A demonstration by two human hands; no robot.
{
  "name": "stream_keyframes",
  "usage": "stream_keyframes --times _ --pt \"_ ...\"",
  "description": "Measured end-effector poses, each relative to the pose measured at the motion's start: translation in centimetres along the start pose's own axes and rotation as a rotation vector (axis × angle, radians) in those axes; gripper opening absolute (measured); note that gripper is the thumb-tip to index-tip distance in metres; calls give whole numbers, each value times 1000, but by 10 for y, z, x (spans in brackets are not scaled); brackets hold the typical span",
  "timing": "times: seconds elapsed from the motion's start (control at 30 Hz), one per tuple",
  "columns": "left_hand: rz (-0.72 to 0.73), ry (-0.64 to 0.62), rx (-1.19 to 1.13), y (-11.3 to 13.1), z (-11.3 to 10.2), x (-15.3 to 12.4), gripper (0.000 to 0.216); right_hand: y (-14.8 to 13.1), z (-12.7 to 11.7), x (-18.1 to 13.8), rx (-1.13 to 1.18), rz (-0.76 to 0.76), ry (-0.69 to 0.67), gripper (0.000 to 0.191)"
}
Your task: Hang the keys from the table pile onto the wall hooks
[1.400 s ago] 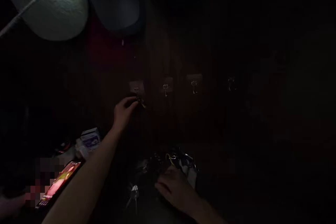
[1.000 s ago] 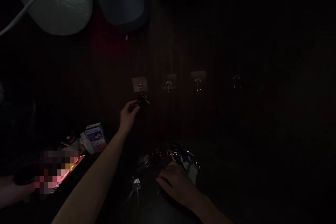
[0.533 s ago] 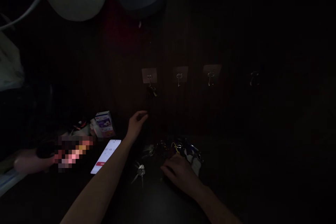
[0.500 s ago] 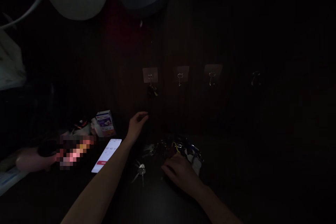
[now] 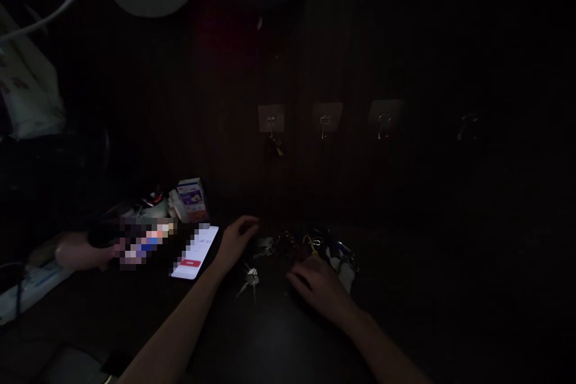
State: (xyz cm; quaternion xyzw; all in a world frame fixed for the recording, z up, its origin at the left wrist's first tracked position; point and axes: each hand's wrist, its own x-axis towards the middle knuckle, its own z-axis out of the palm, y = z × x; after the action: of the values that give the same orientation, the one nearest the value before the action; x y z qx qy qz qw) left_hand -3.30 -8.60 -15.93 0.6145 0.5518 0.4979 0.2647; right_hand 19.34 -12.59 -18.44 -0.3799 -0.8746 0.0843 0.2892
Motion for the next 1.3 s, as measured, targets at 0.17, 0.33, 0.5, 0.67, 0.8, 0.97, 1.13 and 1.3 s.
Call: stream_keyframes --times 0.17,0.33,0.5,0.67,0.8,0.97,1.13,1.3 --pt "-13 -19 32 -6 -5 -16 21 -1 0 1 0 -4 -10 22" --pt "10 48 70 -13 -7 -28 20 -3 -1 2 -9 -6 -15 22" --pt "4 102 86 -20 -6 -36 19 -3 1 3 -13 -23 11 26" --pt "2 80 97 -20 -6 -39 19 -3 1 3 -4 -5 -2 28" --pt "-6 95 105 -18 -7 -39 20 -4 1 4 -6 -4 -7 30" --pt "13 74 150 -22 -7 -38 20 -2 2 5 -32 -9 -2 31" --pt "53 1 287 -29 -9 -38 20 -1 3 5 -68 -12 10 31" --pt "54 -77 402 -30 -12 -38 21 0 3 7 -111 21 46 34"
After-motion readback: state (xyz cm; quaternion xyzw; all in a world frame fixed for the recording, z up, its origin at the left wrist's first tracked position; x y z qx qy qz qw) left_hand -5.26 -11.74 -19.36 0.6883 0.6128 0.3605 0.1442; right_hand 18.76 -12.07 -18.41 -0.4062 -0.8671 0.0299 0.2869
